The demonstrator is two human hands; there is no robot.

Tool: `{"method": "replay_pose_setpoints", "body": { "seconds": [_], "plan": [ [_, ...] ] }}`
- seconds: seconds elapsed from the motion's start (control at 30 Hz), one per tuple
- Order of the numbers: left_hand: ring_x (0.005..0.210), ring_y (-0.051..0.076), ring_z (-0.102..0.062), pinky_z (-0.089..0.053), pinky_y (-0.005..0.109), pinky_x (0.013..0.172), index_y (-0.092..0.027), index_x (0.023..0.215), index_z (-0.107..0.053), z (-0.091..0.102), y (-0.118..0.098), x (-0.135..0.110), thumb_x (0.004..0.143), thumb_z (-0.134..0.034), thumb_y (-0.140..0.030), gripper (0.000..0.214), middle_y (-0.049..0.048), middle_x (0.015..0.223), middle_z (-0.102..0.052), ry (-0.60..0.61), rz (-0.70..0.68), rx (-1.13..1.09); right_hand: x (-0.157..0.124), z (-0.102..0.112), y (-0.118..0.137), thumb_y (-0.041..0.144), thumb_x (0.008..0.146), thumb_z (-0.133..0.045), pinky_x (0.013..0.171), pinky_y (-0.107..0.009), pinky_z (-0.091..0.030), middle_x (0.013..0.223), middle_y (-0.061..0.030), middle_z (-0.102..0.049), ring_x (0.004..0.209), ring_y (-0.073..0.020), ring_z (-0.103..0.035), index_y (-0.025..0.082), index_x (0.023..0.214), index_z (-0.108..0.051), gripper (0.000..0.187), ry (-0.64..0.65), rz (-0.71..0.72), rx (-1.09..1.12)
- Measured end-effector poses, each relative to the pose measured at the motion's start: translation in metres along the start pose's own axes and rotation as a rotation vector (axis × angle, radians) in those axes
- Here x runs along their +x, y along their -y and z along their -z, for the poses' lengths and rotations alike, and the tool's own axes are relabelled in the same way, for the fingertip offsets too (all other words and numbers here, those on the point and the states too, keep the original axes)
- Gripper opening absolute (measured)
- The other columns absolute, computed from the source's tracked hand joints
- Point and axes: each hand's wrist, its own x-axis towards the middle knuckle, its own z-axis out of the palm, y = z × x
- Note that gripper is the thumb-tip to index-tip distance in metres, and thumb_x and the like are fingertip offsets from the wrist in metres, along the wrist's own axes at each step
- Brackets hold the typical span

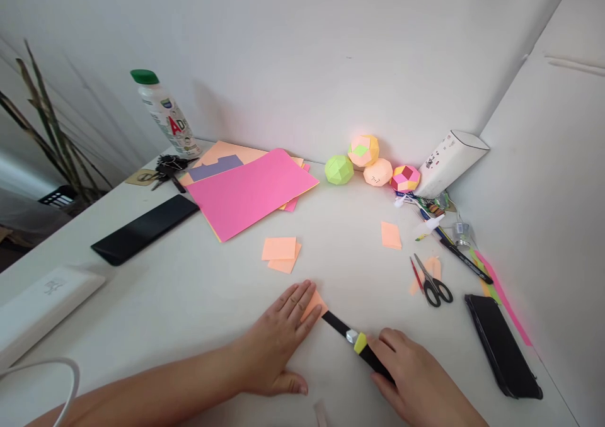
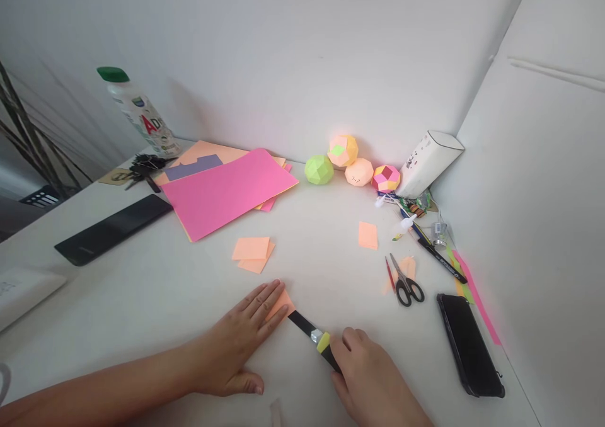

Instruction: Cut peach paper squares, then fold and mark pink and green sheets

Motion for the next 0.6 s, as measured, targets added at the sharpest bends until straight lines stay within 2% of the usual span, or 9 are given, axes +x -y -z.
{"method": "replay_pose_setpoints", "body": {
  "seconds": [0.3, 0.6],
  "plan": [
    [0.141, 0.047, 0.0, -0.013, 0.062, 0.11, -0.011, 0.152, 0.004, 0.0011, -0.0005, 0.0004, 0.076, -0.041, -0.082, 0.113, 0.0244, 0.155, 0.006, 0.02, -0.002, -0.009, 0.0064, -0.006, 0.0039, 0.005, 0.082, -0.053, 0.077, -0.04, -0.056, 0.108, -0.0115, -0.06, 0.095, -0.0264, -0.061, 0.017, 0.127, -0.055, 0.046, -0.031, 0.025, -0.037],
    [0.141, 0.048, -0.001, -0.014, 0.063, 0.109, -0.012, 0.151, 0.007, 0.0021, 0.0008, 0.0007, 0.075, -0.044, -0.081, 0.115, 0.0245, 0.155, 0.007, 0.008, -0.01, -0.033, 0.0053, -0.0022, 0.0, 0.004, 0.083, -0.052, 0.078, -0.042, -0.055, 0.106, -0.0103, -0.06, 0.096, -0.0264, -0.059, 0.019, 0.129, -0.055, 0.048, -0.038, -0.009, -0.012]
  ]
}}
